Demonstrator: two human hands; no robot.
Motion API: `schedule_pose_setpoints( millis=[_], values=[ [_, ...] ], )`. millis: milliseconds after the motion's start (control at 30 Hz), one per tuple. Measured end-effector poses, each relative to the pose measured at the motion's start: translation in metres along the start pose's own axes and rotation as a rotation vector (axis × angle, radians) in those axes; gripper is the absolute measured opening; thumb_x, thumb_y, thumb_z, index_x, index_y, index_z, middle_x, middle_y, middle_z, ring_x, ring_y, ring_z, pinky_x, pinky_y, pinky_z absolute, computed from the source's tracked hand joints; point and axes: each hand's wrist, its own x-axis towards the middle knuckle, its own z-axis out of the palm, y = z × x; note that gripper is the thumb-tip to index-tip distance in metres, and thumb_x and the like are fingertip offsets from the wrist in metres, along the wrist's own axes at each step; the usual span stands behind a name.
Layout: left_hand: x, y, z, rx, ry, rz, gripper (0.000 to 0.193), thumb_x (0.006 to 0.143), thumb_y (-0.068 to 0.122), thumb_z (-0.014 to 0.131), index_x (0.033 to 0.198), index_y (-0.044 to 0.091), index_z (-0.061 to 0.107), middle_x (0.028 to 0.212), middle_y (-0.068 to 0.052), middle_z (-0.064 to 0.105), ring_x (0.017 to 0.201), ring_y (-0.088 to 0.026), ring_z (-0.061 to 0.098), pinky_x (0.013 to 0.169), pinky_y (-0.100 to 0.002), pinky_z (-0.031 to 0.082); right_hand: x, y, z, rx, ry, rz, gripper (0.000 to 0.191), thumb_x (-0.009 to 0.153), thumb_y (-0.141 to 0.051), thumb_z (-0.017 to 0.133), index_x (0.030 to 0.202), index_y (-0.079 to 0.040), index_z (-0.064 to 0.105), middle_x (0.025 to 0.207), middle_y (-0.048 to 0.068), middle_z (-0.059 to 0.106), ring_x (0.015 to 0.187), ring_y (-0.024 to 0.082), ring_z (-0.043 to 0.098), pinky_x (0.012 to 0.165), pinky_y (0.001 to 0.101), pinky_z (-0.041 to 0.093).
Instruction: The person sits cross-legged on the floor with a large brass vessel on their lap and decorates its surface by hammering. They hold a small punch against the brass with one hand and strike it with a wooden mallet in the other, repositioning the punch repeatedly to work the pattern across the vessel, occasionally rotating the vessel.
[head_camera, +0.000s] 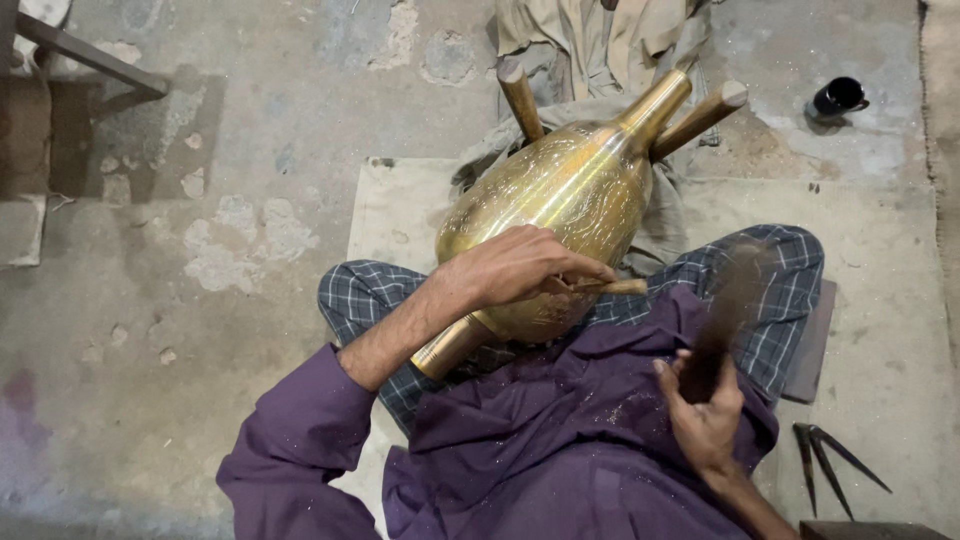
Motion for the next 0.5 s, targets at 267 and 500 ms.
schedule_pose_setpoints(
  millis=[267, 500],
  values=[
    [-0.01, -0.001, -0.006, -0.022, 0.034, 0.094, 0.054, 0.085, 0.014, 0.075, 0.137, 0.027, 0.066, 0.095, -0.002, 0.08, 0.074, -0.019, 0.073, 0.07, -0.041, 0.058, -0.006, 0.002, 0.008, 0.334, 0.075, -0.022, 0.023, 0.098, -0.017, 0.075, 0.109, -0.006, 0.059, 0.08, -0.001, 0.065, 0.067, 0.007, 0.063, 0.061, 0.022, 0.054],
    [-0.013, -0.001, -0.005, -0.188, 0.136, 0.104, 0.052, 0.089, 0.012, 0.073, 0.138, 0.025, 0.063, 0.105, -0.001, 0.08, 0.083, -0.017, 0.077, 0.075, -0.038, 0.062, -0.011, 0.003, 0.007, -0.083, 0.045, -0.057, 0.03, 0.09, -0.013, 0.079, 0.109, 0.0, 0.059, 0.081, -0.001, 0.065, 0.072, 0.006, 0.063, 0.066, 0.0228, 0.054]
  ],
)
